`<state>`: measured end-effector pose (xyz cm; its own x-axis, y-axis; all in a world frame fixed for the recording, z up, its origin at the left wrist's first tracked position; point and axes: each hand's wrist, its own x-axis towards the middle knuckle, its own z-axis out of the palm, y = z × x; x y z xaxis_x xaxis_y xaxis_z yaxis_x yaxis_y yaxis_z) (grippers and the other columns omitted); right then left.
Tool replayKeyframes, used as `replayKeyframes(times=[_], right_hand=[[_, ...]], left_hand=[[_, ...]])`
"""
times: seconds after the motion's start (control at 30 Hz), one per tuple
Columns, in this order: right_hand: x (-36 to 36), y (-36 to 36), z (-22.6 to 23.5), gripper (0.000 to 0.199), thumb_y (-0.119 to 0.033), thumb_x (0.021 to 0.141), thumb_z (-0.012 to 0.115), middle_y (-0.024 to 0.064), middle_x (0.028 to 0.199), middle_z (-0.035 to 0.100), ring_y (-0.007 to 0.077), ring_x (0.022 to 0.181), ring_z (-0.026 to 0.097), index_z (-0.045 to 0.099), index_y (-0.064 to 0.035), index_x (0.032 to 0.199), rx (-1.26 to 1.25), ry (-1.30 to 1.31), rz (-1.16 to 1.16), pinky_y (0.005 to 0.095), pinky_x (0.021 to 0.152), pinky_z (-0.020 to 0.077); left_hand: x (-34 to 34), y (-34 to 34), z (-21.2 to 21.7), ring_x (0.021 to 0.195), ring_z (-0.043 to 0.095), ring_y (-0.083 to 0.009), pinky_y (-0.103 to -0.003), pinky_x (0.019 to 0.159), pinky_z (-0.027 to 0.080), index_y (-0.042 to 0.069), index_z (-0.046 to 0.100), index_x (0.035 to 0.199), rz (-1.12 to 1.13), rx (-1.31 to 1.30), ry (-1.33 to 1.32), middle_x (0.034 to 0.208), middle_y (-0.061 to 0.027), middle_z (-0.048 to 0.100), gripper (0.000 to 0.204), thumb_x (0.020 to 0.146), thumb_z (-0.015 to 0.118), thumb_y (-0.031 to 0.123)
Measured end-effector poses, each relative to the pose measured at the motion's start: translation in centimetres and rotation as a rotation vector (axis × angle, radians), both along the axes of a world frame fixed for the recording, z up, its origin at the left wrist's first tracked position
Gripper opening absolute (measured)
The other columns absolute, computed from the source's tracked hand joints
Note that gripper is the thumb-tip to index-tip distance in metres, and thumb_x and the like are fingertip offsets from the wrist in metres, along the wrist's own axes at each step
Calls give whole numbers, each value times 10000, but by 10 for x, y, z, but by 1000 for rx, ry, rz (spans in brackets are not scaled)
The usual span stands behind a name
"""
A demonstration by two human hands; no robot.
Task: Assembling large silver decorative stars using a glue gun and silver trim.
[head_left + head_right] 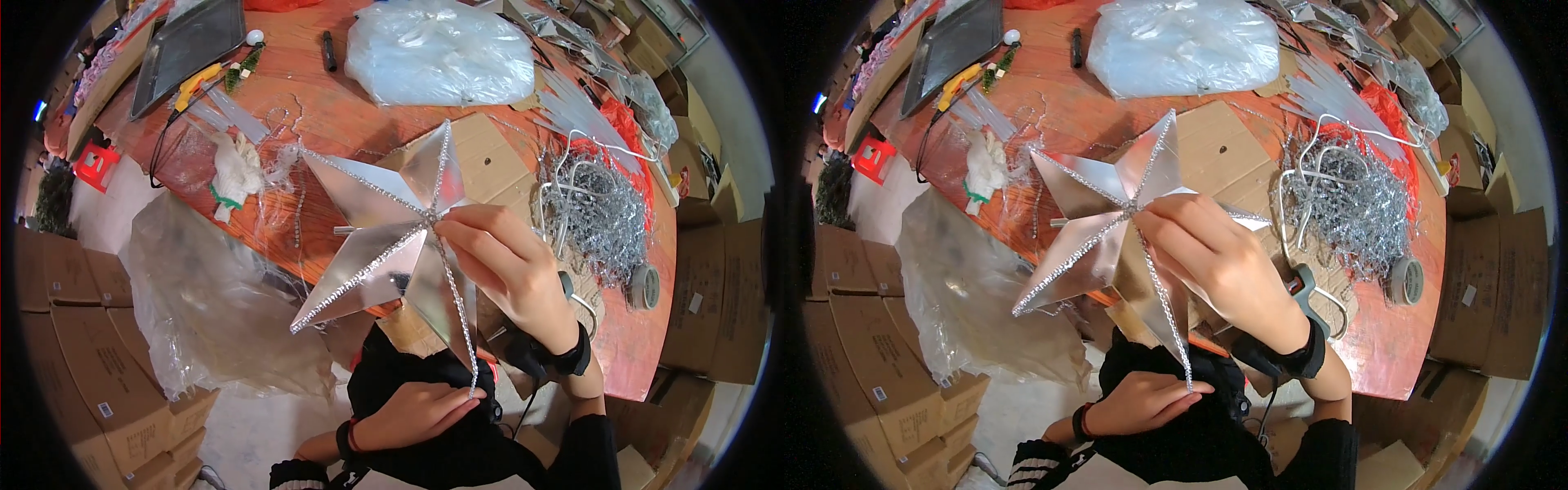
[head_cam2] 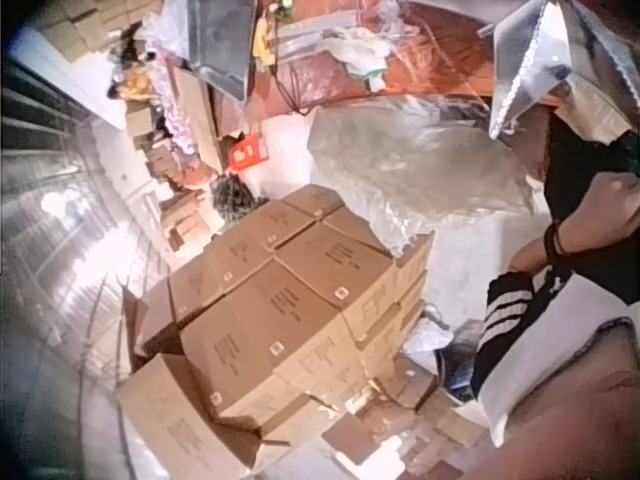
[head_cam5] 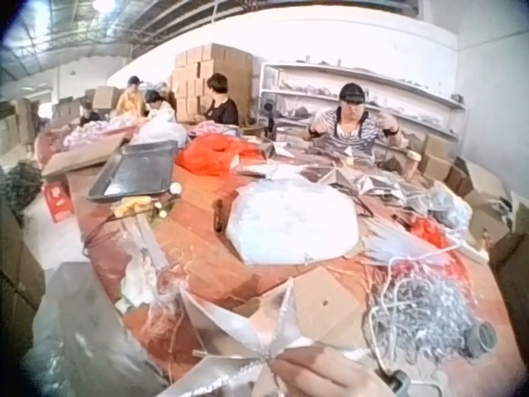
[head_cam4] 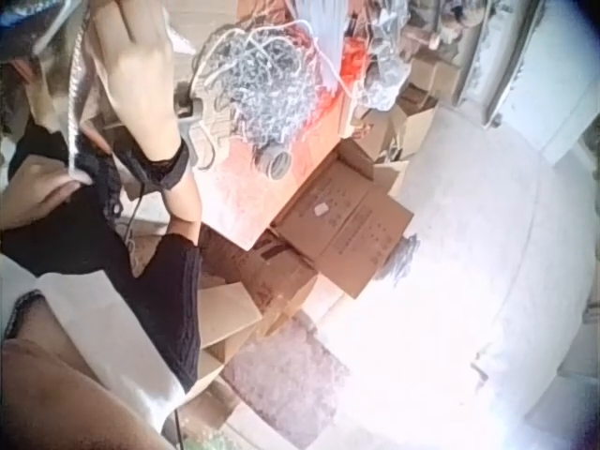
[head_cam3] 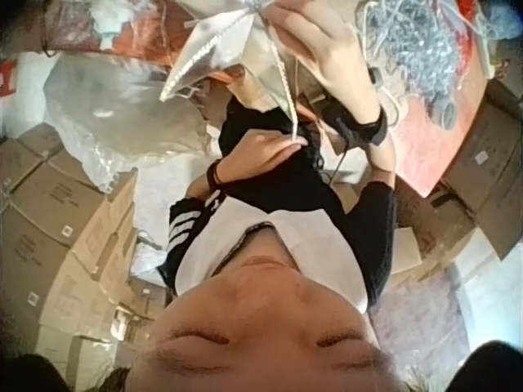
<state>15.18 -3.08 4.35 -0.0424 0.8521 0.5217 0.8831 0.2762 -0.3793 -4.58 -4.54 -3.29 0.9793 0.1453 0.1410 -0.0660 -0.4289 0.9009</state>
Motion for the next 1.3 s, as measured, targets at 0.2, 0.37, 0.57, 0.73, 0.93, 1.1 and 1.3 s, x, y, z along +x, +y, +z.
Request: replayKeyframes(times=[0.2, 0.37, 0.57, 0.73, 0.93, 1.1, 1.3], right_hand=[[-3, 0, 0, 266, -5, 683, 607, 84, 900, 525, 231, 796, 535, 557, 2, 944, -5, 7, -27, 308, 664, 453], [-4, 1, 2, 238, -14, 689, 614, 79, 889, 539, 228, 781, 549, 569, -6, 923, 5, 3, -55, 305, 652, 462], [-6, 2, 2, 235, -7, 684, 617, 78, 891, 541, 229, 785, 552, 569, -8, 913, 9, 15, -47, 306, 655, 464], [-5, 2, 2, 248, -1, 676, 618, 76, 896, 539, 231, 787, 553, 566, -11, 919, 4, -2, -58, 305, 657, 463], [-5, 2, 2, 260, 1, 671, 617, 77, 901, 537, 231, 796, 551, 562, -10, 925, -3, -9, -50, 306, 662, 461], [-6, 1, 1, 262, 1, 673, 614, 81, 907, 537, 235, 802, 550, 563, -6, 930, 0, 12, -55, 305, 666, 461], [-8, -1, 3, 264, 18, 717, 583, 107, 932, 543, 256, 815, 554, 528, 0, 974, -3, 46, -54, 311, 663, 460]], left_hand=[[-4, 7, -2, 577, 556, -214, -288, 510, 440, 117, 562, 1070, -8, -58, 63, 688, -68, 571, 266, 805, 552, 112], [-1, 9, -8, 612, 578, -210, -272, 522, 445, 107, 562, 1064, 83, -119, -27, 724, -79, 595, 238, 837, 520, 164], [0, 13, -12, 599, 586, -192, -258, 528, 446, 118, 550, 1079, 51, -240, 110, 702, -69, 593, 238, 864, 477, 188], [4, 18, -16, 546, 561, -162, -248, 534, 439, 118, 552, 1086, 30, -380, 170, 627, -47, 572, 243, 888, 425, 176], [8, 18, -25, 510, 533, -131, -230, 515, 410, 34, 539, 1030, 31, -536, 102, 567, -44, 545, 212, 891, 429, 150], [12, 29, -18, 553, 475, -70, -212, 550, 387, -32, 531, 949, 41, -696, 174, 589, -32, 543, 214, 895, 429, 148], [12, 28, -16, 563, 465, -67, -208, 555, 379, -17, 528, 964, 54, -652, 247, 622, -19, 539, 212, 898, 424, 156]])
